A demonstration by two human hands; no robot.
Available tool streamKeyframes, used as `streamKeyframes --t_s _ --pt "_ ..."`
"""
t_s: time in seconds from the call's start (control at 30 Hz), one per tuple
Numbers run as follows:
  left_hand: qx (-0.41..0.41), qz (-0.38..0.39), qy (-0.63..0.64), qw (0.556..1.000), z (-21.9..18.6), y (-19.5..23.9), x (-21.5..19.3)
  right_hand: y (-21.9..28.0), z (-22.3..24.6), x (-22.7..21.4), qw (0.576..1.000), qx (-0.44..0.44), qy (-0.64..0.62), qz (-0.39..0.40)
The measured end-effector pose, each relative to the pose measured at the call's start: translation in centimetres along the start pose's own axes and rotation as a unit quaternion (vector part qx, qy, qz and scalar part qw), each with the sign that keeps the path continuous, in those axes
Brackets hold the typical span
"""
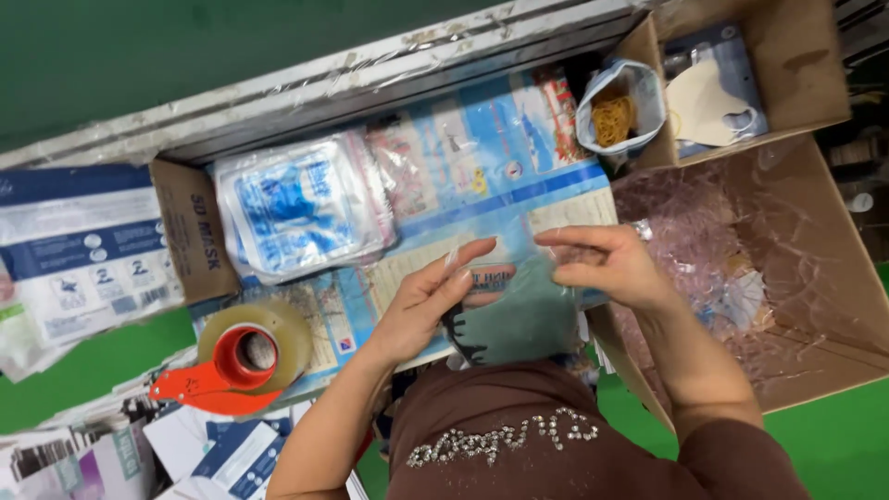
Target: The person is packaging face masks into plastic bags at a manufacturing workstation.
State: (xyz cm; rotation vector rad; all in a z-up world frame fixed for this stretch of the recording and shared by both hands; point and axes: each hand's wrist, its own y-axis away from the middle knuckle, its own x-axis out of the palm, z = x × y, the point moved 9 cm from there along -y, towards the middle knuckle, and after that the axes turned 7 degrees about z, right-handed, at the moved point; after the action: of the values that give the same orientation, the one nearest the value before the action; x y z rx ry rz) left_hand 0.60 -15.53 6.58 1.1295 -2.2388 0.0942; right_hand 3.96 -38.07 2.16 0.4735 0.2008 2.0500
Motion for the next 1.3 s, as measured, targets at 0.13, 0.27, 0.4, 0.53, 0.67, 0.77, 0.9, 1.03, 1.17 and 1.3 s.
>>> streamKeyframes --t_s 0.13,0.27,0.4,0.53,0.67,0.77,0.9,1.03,1.17,1.3 --pt "-0.046 -0.039 -0.005 0.998 2.7 2.6 -3.3 -1.1 -1.4 0.3 0.997 -0.062 0.033 0.027" --pt "0.060 0.048 -0.066 0.995 3.4 3.5 -4.5 -1.1 0.1 1.7 0.977 -0.160 -0.053 0.126" --pt "0.078 0.044 -0.047 0.995 -0.4 3.8 -3.9 -1.3 3.2 3.6 0.975 -0.169 0.007 0.146" --pt "-0.012 -0.039 -0.078 0.996 -1.0 4.2 -3.9 -2.5 2.1 3.6 0.995 -0.062 0.025 0.070" --pt "-0.064 -0.094 -0.175 0.978 -2.9 5.5 -6.3 -6.4 4.6 2.1 0.991 -0.131 0.026 0.005" --pt "-0.121 -0.294 -0.144 0.937 -6.5 9.2 -12.9 -12.2 7.6 0.7 0.984 -0.148 -0.081 -0.049" --pt "0.401 -0.417 0.031 0.815 -16.3 14.9 -19.9 -20.4 16.6 1.6 0.894 -0.296 0.290 -0.169" --pt "0.399 -0.442 0.031 0.803 -14.4 14.1 -22.0 -30.5 21.5 2.2 0.680 -0.233 0.630 -0.294" --pt "0.265 -0.486 -0.021 0.832 -8.5 13.7 -20.7 -37.5 22.9 -6.9 0.625 -0.118 0.668 -0.386" --pt "0.220 -0.474 0.019 0.852 -4.7 14.1 -19.2 -40.0 20.0 -11.3 0.656 0.002 0.670 -0.347"
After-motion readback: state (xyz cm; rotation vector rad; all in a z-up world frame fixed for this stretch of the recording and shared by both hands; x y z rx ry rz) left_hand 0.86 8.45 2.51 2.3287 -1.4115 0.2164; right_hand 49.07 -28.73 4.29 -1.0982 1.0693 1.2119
